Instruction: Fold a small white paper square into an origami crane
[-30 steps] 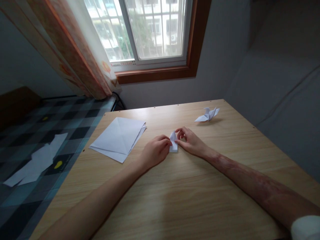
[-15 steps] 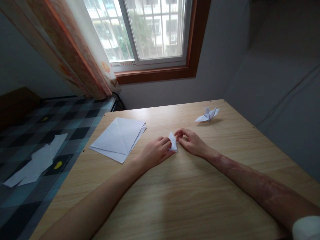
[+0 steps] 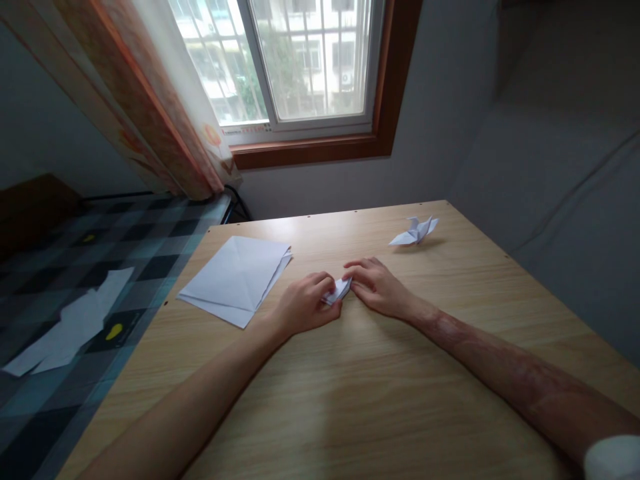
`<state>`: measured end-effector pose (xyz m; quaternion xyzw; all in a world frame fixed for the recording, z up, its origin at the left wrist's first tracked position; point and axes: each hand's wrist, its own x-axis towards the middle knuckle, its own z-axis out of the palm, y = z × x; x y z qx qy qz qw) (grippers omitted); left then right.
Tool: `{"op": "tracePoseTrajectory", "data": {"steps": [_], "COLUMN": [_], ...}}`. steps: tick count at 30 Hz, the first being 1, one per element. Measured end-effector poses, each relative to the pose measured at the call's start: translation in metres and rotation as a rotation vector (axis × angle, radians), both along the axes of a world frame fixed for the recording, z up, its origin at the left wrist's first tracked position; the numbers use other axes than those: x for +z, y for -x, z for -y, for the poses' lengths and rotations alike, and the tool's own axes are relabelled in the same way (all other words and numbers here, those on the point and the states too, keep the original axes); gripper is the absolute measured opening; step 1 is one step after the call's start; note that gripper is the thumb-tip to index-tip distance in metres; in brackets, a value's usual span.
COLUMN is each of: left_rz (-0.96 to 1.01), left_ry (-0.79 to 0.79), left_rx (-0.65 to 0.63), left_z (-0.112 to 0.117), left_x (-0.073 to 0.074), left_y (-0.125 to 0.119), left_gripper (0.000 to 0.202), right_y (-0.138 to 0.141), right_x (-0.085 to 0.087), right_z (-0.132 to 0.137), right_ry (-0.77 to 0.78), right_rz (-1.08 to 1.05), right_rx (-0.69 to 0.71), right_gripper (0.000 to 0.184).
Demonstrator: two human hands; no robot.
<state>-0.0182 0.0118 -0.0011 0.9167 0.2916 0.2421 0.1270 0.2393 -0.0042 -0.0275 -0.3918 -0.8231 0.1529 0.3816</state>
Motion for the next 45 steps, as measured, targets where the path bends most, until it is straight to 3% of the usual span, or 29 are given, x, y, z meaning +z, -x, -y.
{"op": "tracePoseTrajectory", "data": {"steps": [3,9,13,16,19,22,32,38,40,45], "left_rz": [0.114,0.205,0.214,0.241,0.276,0.329,0.416,0.426,0.44,0.469], "left_ry": [0.127,0.355,0.318,0.294,0.287,0.306,0.392,0.65,0.706,0.738], "left_rx": [0.044,0.004,-0.003,0.066,0.127,0.144,0.078,-0.02,-0.052,-0.09], "left_z": [-0.003,-0.004,-0.002,-0.002,-0.003,-0.004,-0.001,0.003,0.001,-0.003], "left_x": [0.002,0.009,0.008,0.004,0.001,-0.001,-0.004,0.006,0.006,0.003], "left_y": [0.003,0.008,0.007,0.006,0.005,0.004,-0.003,0.0,0.002,0.003], "left_gripper": [0.006,0.02,0.031,0.02,0.014,0.013,0.017,0.034,0.039,0.039], "right_y": [0.001,0.002,0.002,0.003,0.003,0.005,0.007,0.006,0.006,0.006], "right_x": [0.001,0.0,0.0,0.002,0.007,0.011,0.008,0.007,0.009,0.013], "right_z": [-0.001,0.0,0.001,0.003,0.008,0.014,0.012,0.014,0.016,0.018], "right_ry": [0.062,0.058,0.073,0.073,-0.013,-0.123,-0.151,-0.077,-0.054,-0.064], "right_rz": [-0.033,-0.082,-0.121,-0.152,-0.207,-0.127,0.015,-0.083,-0.127,-0.112], "right_rx": [0.002,-0.098,-0.095,-0.078,-0.082,-0.107,-0.09,-0.036,0.003,0.135], "right_gripper": [0.014,0.016,0.015,0.013,0.009,0.011,0.01,0.007,0.004,0.017]}}
